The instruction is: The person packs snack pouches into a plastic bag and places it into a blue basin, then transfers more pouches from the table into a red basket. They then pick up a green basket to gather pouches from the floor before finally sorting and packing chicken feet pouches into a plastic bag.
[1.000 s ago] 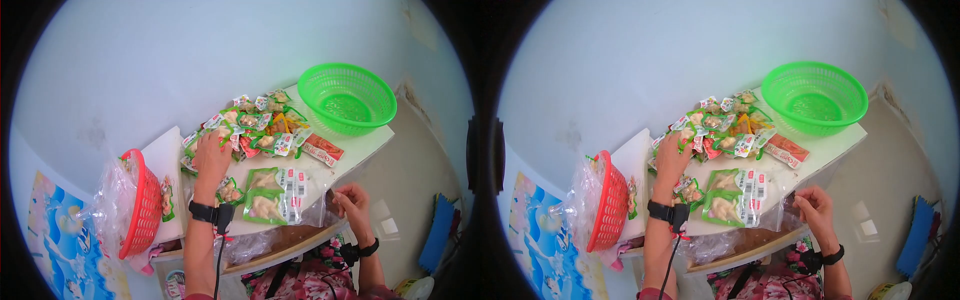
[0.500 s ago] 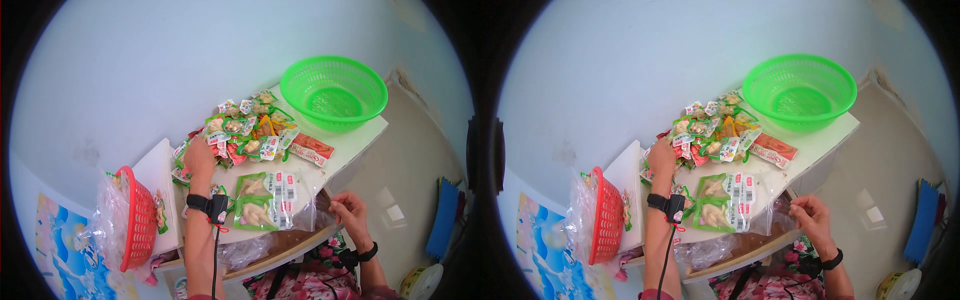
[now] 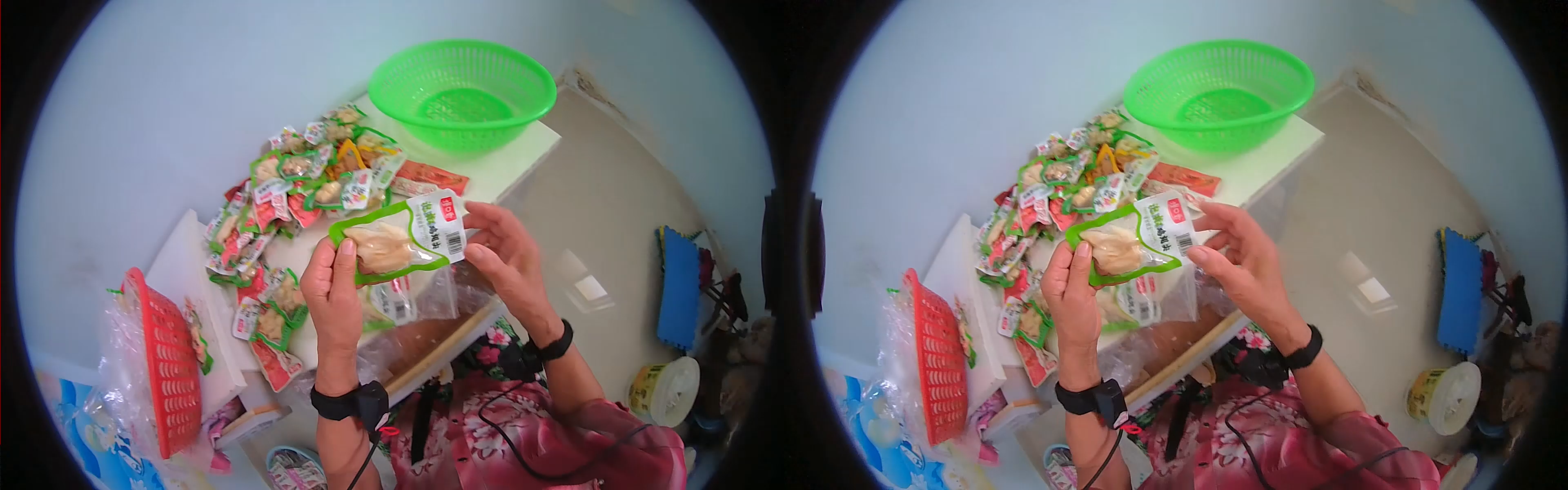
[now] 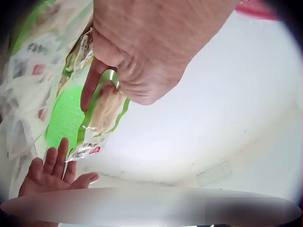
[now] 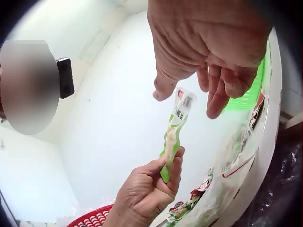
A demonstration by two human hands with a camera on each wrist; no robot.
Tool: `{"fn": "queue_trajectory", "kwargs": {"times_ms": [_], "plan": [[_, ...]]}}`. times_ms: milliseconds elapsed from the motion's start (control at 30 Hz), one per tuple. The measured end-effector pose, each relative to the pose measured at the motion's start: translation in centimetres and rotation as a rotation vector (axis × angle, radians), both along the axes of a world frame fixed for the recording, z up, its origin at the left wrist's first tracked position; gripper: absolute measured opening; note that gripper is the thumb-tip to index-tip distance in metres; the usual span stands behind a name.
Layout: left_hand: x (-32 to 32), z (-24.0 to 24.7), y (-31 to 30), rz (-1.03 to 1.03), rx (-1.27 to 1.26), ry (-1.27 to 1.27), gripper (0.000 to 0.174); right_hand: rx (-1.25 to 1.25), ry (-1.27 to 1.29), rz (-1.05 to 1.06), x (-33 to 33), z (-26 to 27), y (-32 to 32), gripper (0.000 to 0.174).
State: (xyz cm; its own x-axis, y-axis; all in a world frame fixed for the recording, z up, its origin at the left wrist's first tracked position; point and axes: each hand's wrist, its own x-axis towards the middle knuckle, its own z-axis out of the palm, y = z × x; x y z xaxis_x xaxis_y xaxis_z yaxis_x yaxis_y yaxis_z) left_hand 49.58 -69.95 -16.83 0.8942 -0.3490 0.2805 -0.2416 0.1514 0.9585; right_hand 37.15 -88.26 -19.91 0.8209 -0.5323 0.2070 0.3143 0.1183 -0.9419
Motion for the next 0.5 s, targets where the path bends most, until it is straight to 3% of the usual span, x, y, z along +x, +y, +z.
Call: {"fn": "queue_trajectory", "kwargs": {"times_ms": [133, 267, 367, 500], "plan": [[-3.1, -0.2, -0.4, 0.011, 0.208, -0.285, 0.017, 0.182, 0.148, 0.119, -1.4, 0.7, 0.6, 0.032], [-4.6, -1.6, -0.3, -0.046, 0.211, -0.152, 0.015, 0.166, 0.170, 0.058, -3.2, -1.3, -0.7, 0.023], [-5.1, -2.6, -0.2, 0.177, 0.165, -0.300, 0.021, 0.166, 0.110, -0.082, -4.1, -2.0, -1.8, 0.019], [-6.1, -3.3, 0.9, 0.330, 0.478, -0.672, 0.040, 0.209, 0.075, -0.221, -5.8, -3.2, -3.9, 0.015]]}}
